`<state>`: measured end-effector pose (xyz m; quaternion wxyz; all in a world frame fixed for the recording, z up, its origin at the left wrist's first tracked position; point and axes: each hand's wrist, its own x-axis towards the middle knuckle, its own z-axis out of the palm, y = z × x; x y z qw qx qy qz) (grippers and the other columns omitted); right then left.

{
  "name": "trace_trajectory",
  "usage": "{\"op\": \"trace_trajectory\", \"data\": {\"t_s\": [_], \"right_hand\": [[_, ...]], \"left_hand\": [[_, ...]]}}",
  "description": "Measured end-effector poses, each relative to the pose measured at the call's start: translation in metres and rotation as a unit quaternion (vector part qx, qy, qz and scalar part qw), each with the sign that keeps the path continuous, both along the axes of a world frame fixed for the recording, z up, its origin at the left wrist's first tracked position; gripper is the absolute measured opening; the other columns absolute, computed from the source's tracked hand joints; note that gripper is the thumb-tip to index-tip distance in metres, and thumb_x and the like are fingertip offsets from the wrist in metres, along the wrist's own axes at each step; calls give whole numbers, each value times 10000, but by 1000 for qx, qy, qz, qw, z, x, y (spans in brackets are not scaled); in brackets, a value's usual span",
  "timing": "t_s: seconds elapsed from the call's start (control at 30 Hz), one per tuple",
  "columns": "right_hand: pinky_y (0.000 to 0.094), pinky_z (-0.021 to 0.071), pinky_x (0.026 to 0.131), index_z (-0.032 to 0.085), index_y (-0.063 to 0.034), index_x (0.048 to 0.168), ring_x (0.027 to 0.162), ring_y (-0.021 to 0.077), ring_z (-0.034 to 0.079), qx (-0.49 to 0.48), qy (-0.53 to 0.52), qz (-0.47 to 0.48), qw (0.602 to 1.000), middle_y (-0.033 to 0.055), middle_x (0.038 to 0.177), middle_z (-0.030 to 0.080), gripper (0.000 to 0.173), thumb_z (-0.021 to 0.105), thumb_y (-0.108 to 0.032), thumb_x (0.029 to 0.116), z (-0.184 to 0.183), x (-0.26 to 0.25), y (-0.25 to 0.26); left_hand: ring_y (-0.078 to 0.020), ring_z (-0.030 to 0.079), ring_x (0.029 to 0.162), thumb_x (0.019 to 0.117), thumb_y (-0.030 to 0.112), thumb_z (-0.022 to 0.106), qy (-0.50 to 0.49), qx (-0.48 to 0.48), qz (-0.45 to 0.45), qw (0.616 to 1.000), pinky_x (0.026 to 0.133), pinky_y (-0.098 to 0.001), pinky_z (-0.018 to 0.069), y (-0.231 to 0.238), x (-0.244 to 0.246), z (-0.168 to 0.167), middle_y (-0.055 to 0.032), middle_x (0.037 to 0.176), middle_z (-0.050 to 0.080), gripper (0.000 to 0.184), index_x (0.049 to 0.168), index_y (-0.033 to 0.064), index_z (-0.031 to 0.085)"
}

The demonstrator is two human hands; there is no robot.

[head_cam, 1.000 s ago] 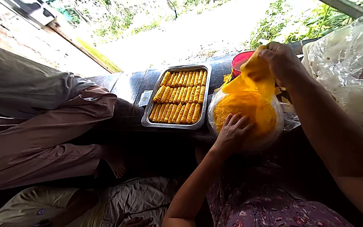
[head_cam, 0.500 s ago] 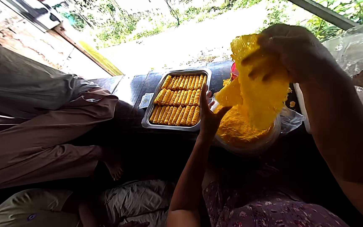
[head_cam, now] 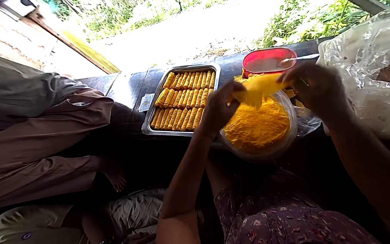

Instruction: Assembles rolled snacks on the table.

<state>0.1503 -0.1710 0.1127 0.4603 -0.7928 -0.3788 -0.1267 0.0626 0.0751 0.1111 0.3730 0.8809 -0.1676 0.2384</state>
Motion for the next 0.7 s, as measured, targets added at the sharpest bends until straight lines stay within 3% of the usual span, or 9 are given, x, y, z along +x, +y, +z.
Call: {"op": "trace_trajectory", "data": {"t_s": [0.1,0.13,0.2,0.27,0.33,0.4,0.47,0.57,0.7], "right_hand": [[508,505,1032,712,27,903,1142,323,663,-48,-14,23,998,169,1107,728,202,526,100,877,-65,-22,-25],[525,499,1035,719,19,892,1151,346,662,-63,-18,20,998,170,1107,733,238,505,109,841,-81,-31,-32],[489,499,1056,734,5,1001,1177,328,663,-94,-27,18,995,158,1147,732,324,462,92,849,-90,-55,-43],[403,501,1087,732,-50,1107,1201,233,672,-103,-52,34,993,102,1169,742,353,440,21,921,-70,-78,-58],[302,538,1019,717,-92,1164,1158,140,680,-99,-76,18,992,69,1170,743,316,446,-61,1003,-33,-86,-84],[392,606,873,705,-51,1182,989,204,727,-142,-101,-94,980,128,1087,744,300,446,-115,1045,0,-72,-124],[564,566,754,667,-8,1247,860,383,703,-227,-103,-224,942,247,1040,709,375,363,-128,1065,25,-40,-167],[770,445,838,677,73,1164,1030,628,617,-361,-51,-346,865,389,1079,654,287,445,-52,1051,45,-14,-212],[717,463,893,739,63,997,1113,558,609,-510,157,-381,756,331,1023,684,273,640,-191,1023,44,-4,-224]], "left_hand": [[-303,701,1010,797,-45,720,23,131,-31,991,902,-480,565,-12,-26,-57,-139,1034,740,216,1006,4,739],[-310,700,1065,811,-18,710,19,161,-41,986,935,-491,558,-15,-32,-76,-124,1058,747,176,977,24,748],[-324,672,1163,876,24,658,-3,186,-40,982,989,-504,529,-22,-43,-97,-127,1143,736,169,1018,44,748],[-323,661,1199,898,64,628,-34,192,-20,981,1001,-482,522,-28,-48,-102,-136,1209,724,262,1132,67,746],[-316,652,1232,930,83,630,-50,198,-9,979,1021,-459,527,-34,-47,-104,-136,1267,710,289,1197,94,741],[-305,659,1232,953,63,614,-50,186,-2,981,1037,-450,526,-41,-43,-107,-121,1272,715,276,1185,108,757],[-295,691,1186,958,27,583,-53,166,11,985,1032,-445,532,-50,-39,-109,-98,1213,749,275,1139,103,775],[-285,709,1147,980,56,540,-69,161,24,984,1021,-416,527,-61,-41,-110,-87,1147,772,272,1113,85,776],[-265,676,1200,1018,119,504,-81,183,19,980,1067,-390,480,-63,-46,-117,-82,1182,759,283,1126,112,766]]}}
